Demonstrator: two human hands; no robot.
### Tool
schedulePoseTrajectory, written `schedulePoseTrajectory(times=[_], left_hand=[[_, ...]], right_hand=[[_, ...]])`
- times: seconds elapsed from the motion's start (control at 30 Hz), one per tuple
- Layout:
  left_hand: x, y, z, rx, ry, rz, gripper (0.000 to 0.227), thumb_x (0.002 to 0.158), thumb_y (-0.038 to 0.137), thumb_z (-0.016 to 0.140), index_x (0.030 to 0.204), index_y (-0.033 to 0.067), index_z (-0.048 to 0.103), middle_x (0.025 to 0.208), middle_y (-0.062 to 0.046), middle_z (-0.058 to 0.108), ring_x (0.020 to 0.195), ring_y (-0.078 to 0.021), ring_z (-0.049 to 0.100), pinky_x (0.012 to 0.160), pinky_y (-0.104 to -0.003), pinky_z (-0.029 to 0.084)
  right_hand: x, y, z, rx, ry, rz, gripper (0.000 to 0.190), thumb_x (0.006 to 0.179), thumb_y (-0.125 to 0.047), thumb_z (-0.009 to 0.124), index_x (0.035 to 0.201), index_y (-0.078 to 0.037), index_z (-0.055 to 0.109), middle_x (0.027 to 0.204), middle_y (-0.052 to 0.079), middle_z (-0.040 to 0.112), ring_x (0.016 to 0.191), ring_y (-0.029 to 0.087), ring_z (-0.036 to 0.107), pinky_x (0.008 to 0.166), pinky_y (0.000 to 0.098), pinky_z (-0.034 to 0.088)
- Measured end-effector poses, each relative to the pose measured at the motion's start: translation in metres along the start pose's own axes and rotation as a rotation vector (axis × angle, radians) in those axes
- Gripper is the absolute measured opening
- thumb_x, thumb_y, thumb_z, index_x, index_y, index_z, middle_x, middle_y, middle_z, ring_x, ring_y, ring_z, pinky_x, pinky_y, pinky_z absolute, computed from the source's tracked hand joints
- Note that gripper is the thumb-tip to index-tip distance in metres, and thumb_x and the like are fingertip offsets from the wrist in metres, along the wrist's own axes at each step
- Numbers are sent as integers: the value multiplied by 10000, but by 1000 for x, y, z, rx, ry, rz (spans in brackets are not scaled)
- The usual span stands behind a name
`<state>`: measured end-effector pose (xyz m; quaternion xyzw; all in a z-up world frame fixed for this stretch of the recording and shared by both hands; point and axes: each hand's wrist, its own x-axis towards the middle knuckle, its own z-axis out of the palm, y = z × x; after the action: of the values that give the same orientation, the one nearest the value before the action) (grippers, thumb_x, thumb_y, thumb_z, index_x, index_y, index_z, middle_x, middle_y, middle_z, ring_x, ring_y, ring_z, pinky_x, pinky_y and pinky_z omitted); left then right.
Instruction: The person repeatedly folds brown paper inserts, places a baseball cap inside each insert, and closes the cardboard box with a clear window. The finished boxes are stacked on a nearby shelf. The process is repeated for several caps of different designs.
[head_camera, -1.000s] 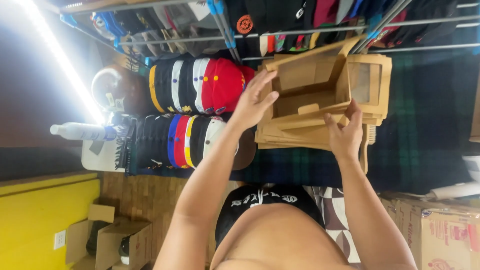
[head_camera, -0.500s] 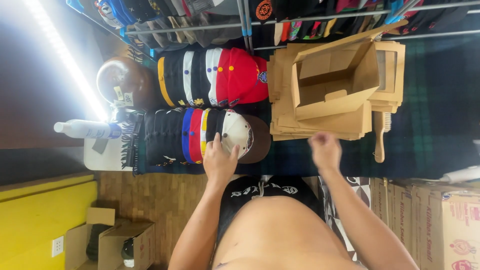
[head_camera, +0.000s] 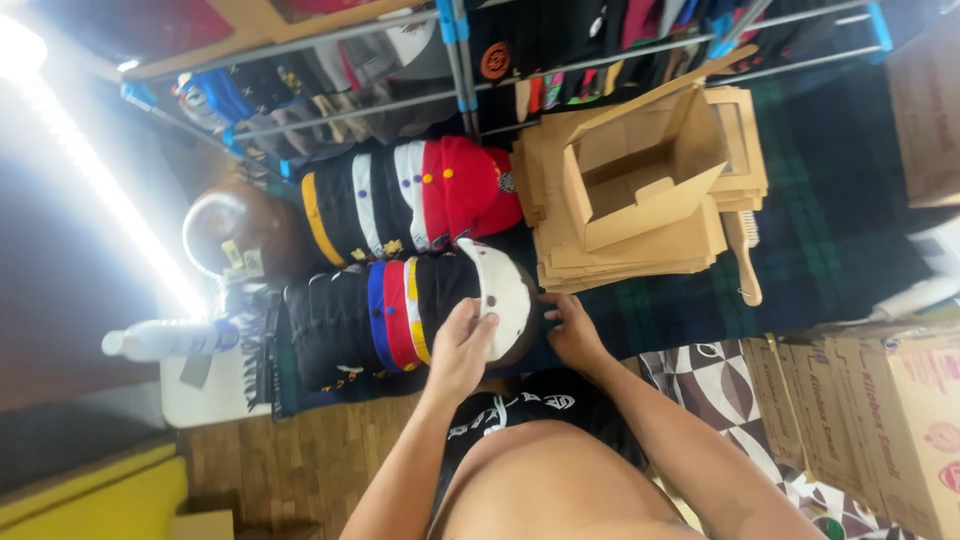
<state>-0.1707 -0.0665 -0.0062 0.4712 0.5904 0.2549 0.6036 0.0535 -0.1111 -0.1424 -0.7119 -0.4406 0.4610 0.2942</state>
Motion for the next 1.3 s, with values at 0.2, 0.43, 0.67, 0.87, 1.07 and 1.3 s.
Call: schedulePoseTrajectory(times=[0.2,0.43,0.67,0.87,1.07,1.3], left_hand=[[-62,135,-40,-450,-245,173,98,991,53,586,918,8,634,648,-35,555,557,-116,543,491,-239,475],[0,160,-18,-847,-589,481,431,1041,270,485,1284,-81,544,966,-165,670,847,-168,665,723,-287,525],[98,146,97,79,-90,612,322,909,122,737,1217,34,710,1581,-252,235,1414,-612,313,1115,-703,354],[131,182,134,102,-86,562,561,868,81,730,1404,20,576,1578,-293,259,1432,-554,359,1137,-616,419],[140,174,130,80,-111,489,628,918,-86,544,1521,60,446,1551,-253,414,1454,-492,369,1172,-614,335],[157,145,138,141,-35,547,550,872,-121,467,1373,105,445,1403,-241,537,1374,-512,459,1089,-670,419]], right_hand=[[-57,-87,-53,-429,321,-959,740,734,-35,778,1433,-209,603,1525,230,387,1376,500,421,1091,581,415],[-77,-218,-167,-189,304,-1365,659,1084,-447,276,1014,-55,801,1063,189,764,997,408,737,883,501,587],[-51,-215,-292,34,114,-989,123,930,-64,680,913,36,750,881,212,732,782,355,756,668,473,593],[20,-194,-326,80,-22,-933,110,927,23,691,985,45,781,863,230,741,811,314,741,675,463,573],[46,-191,-349,-191,-37,-758,176,890,93,677,997,14,793,876,222,759,786,429,736,715,461,575],[26,-230,-352,-664,0,-599,133,934,-75,698,998,-91,813,809,104,791,694,327,739,764,429,583]])
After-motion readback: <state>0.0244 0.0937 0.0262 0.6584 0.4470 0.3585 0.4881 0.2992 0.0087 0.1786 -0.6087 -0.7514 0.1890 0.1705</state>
